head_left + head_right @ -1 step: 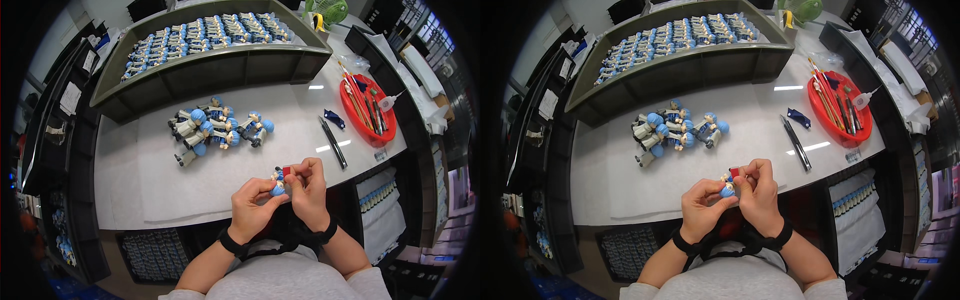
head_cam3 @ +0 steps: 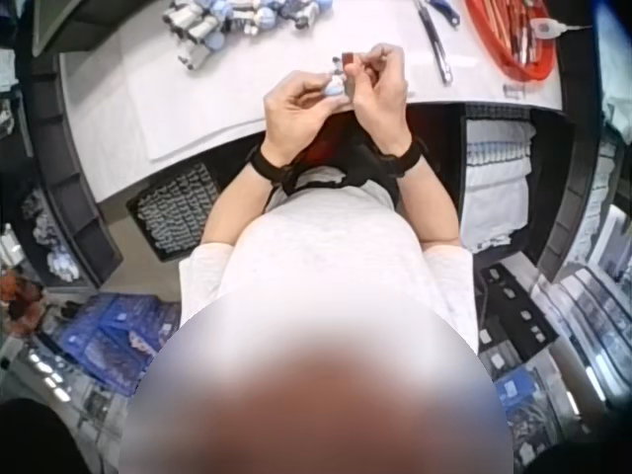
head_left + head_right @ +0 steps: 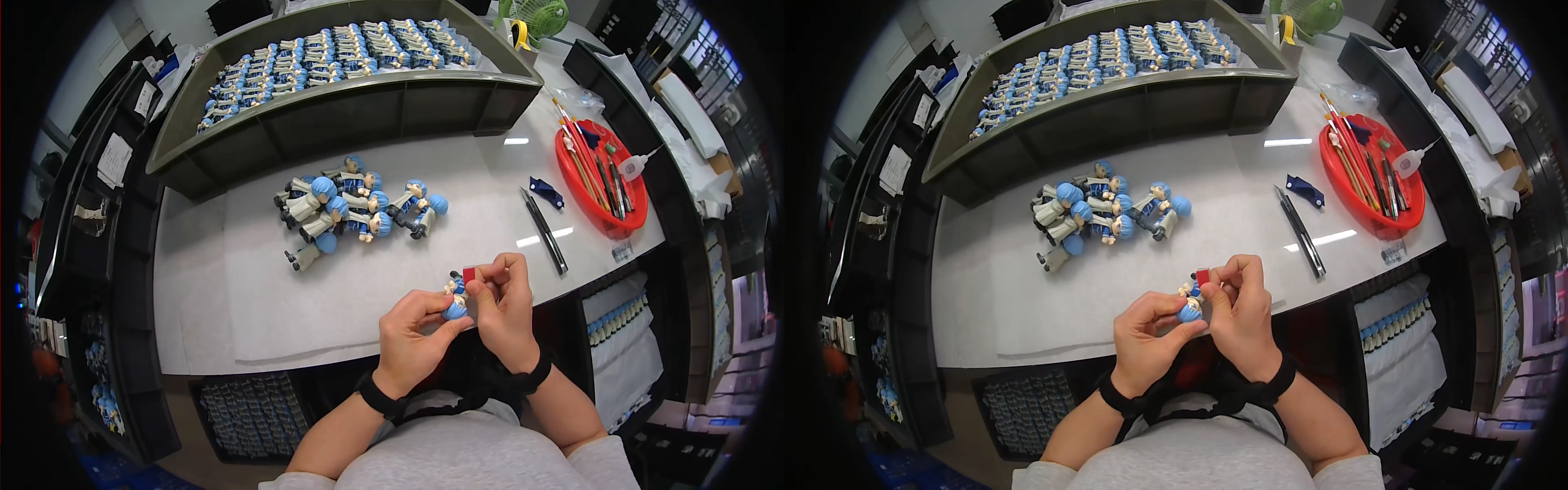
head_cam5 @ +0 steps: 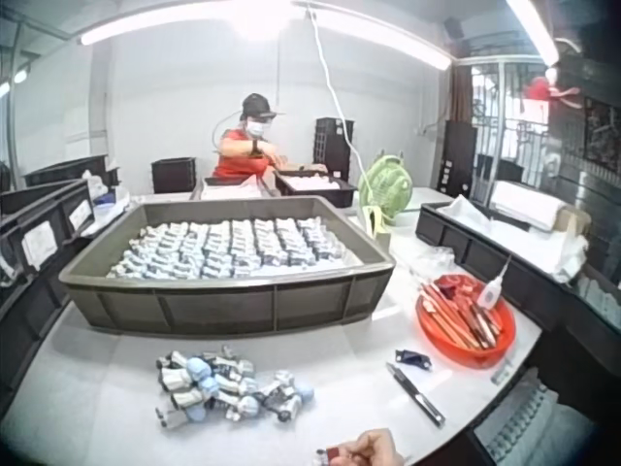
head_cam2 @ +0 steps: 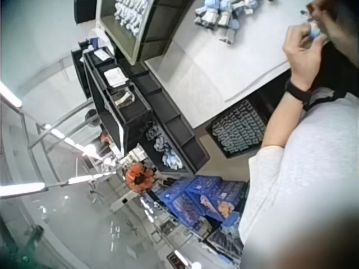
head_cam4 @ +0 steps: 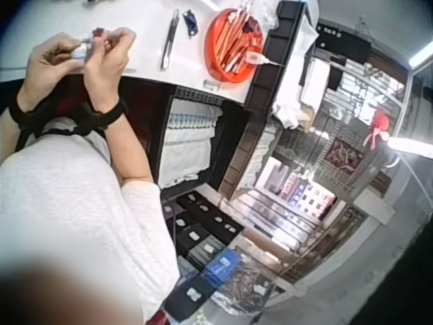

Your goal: The person assembles small blue and white figurines by hand at a workbench. They pick up figurines from a tray, attach small red components, and place the finished units into a drawer. The process is repeated multiple times.

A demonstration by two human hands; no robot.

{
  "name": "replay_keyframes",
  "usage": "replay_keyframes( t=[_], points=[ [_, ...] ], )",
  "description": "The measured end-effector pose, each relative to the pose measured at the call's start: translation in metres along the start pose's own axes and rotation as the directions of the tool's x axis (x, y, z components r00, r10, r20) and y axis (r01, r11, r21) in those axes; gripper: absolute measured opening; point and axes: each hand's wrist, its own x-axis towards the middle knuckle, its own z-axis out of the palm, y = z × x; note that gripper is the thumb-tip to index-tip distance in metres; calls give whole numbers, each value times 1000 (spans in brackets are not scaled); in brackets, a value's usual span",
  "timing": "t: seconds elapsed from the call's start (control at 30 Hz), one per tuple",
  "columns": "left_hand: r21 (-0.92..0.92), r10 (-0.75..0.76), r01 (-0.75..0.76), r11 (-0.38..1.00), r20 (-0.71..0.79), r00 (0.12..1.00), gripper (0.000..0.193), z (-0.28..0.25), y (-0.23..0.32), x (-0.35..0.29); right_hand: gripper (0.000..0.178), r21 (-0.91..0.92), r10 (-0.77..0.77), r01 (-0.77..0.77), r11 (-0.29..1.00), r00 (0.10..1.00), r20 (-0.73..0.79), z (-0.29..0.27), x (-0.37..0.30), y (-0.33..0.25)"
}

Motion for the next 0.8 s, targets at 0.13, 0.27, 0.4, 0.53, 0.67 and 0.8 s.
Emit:
replay_keyframes(
  t=[0.13,0.27,0.4,0.53,0.67,0.8],
  points=[
    [20,9,-9,1000,5,1000,27,0,-1,0,27,3,-36,36,999,999,19,2,-3,-1],
    [76,35,-36,996,12,999,26,0,-2,0,23,-53,-72,70,996,997,-38,1,2,8],
    [43,37,-37,998,-2,999,25,0,1,0,23,5,-125,125,992,992,17,6,-5,-1],
    [71,54,-54,996,0,999,25,0,-2,0,24,-19,-79,80,997,997,5,3,0,1],
    [77,42,-43,996,18,999,25,-1,-2,-2,24,-38,-85,86,996,996,26,2,-1,0],
    [95,40,-42,995,21,999,25,0,0,0,24,0,-79,79,997,997,17,4,-1,-1]
  ],
)
